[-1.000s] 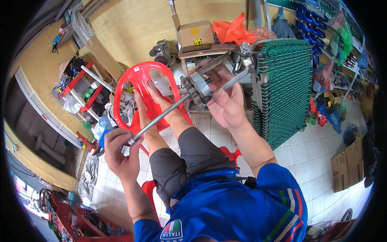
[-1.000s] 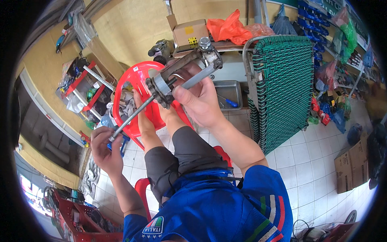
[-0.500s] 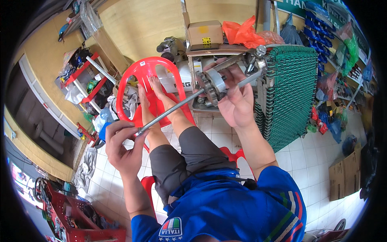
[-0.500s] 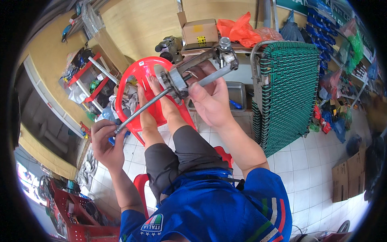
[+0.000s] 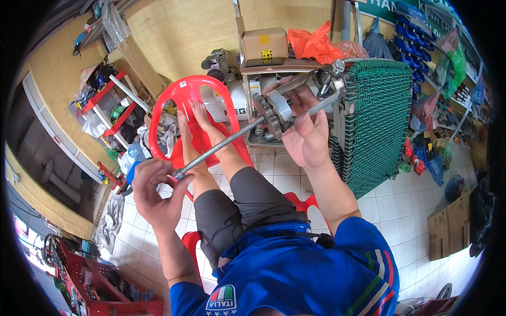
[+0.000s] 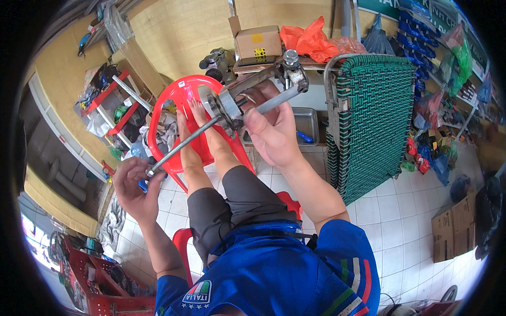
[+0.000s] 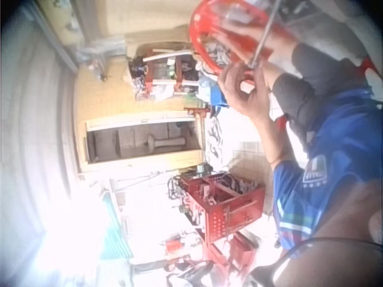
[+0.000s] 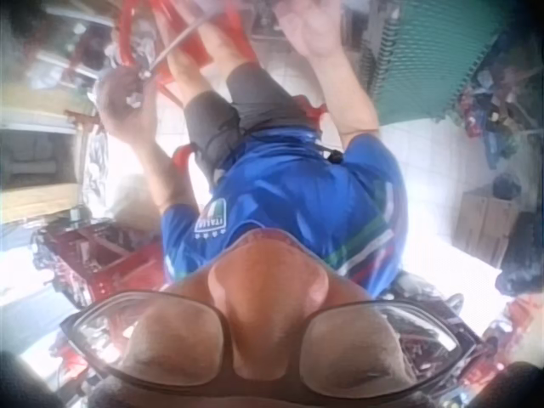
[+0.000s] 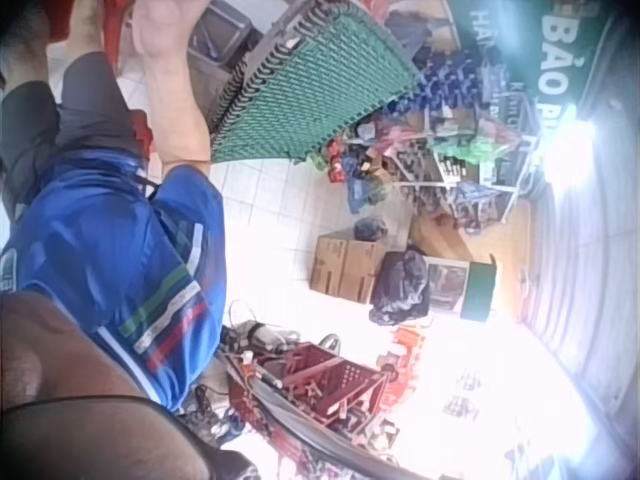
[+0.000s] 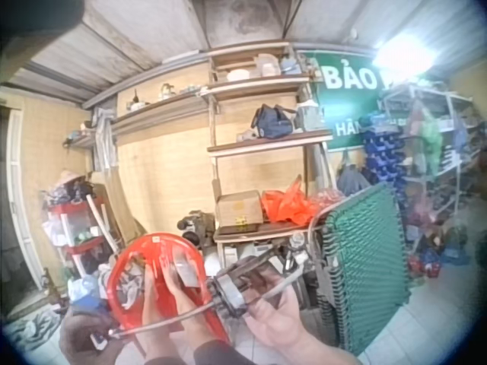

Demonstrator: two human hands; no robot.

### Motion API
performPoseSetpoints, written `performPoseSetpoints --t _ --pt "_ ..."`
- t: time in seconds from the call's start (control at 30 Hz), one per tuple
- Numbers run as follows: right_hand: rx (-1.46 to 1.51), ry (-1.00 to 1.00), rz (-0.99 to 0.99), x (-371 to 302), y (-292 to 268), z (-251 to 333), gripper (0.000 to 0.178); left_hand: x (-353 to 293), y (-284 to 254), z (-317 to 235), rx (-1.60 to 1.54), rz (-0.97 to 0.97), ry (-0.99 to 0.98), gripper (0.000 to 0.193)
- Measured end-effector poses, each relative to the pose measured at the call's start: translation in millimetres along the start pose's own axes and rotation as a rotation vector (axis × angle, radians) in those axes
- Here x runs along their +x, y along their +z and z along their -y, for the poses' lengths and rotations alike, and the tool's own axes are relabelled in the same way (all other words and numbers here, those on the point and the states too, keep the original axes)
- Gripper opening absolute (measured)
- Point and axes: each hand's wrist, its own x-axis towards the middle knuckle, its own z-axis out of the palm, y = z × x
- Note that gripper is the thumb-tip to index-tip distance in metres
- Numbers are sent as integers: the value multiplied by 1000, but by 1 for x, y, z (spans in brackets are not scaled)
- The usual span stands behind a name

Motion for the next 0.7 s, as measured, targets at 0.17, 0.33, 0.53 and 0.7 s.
performPoseSetpoints --t 0.17,0.33,0.53,0.7 --pt "2 -2 15 1 -1 1 64 2 -9 7 192 82 147 26" --pt "-18 -6 13 0 -3 -1 63 3 -17 10 235 203 70 22" --pt "-20 -8 27 1 -3 0 63 0 3 2 -17 30 21 33" --pt "38 5 16 0 1 0 63 2 -9 7 222 103 243 37"
